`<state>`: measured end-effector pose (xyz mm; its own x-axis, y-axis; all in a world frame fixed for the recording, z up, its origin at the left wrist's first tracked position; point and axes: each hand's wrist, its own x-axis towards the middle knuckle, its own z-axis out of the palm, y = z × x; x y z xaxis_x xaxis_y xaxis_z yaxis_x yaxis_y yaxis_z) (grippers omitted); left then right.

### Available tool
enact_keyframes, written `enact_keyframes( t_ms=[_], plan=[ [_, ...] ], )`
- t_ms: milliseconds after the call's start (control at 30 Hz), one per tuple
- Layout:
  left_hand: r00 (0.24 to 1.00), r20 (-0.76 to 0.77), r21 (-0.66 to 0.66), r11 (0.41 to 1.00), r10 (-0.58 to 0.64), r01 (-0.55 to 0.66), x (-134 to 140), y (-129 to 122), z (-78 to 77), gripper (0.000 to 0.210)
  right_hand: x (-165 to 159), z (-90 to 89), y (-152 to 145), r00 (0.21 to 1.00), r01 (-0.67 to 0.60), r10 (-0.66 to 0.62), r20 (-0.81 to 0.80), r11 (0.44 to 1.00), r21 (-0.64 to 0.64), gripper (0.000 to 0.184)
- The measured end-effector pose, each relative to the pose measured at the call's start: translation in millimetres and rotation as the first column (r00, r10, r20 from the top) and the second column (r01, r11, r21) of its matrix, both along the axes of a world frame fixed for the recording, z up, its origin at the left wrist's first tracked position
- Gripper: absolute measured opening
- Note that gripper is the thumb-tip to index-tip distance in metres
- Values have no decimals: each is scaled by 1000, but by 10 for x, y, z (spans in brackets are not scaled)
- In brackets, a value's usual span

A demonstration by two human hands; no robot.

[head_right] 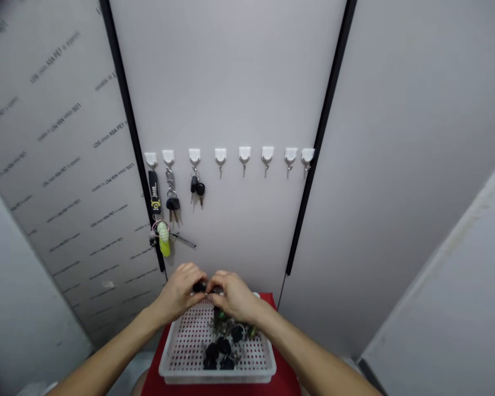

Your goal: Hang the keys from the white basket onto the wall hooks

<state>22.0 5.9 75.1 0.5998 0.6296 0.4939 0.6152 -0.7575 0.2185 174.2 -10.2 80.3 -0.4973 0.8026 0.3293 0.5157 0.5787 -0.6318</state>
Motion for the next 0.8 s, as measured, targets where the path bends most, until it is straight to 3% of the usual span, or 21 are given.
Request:
enact_keyframes(
  t_ms=[100, 167, 267, 367, 500, 633, 733, 800],
  plan=[
    [992, 129, -77, 997, -5, 15, 32, 35, 125, 13, 54, 200, 40, 997, 41, -51, 55, 985, 168, 9],
    [969, 247, -90, 996, 0, 23, 67, 59, 278, 15, 96, 388, 108, 993, 119, -121, -8, 965, 232, 7],
    [920, 393, 34, 999, -7, -7, 159, 112, 584, 16, 137, 762, 256, 948, 259, -224, -226, 956, 138, 9],
    [888, 457, 154, 987, -38, -37, 288, 211, 914, 27, 120, 1177, 428, 833, 336, -299, -465, 942, -4, 8],
    [851, 526, 122, 989, 4, -80, 428, 416, 1273, 38, 43, 1598, 670, 710, 393, -315, -630, 919, -17, 6],
    [811, 577, 26, 991, 94, -134, 475, 612, 1446, 35, -14, 1772, 913, 717, 537, -389, -578, 838, 102, 6],
    [807, 567, -8, 981, 165, -195, 482, 689, 1460, 36, -35, 1793, 1044, 736, 630, -478, -479, 744, 224, 10],
    [815, 548, -10, 976, 186, -216, 484, 697, 1430, 37, -31, 1773, 1074, 746, 647, -518, -418, 711, 274, 13]
  ],
)
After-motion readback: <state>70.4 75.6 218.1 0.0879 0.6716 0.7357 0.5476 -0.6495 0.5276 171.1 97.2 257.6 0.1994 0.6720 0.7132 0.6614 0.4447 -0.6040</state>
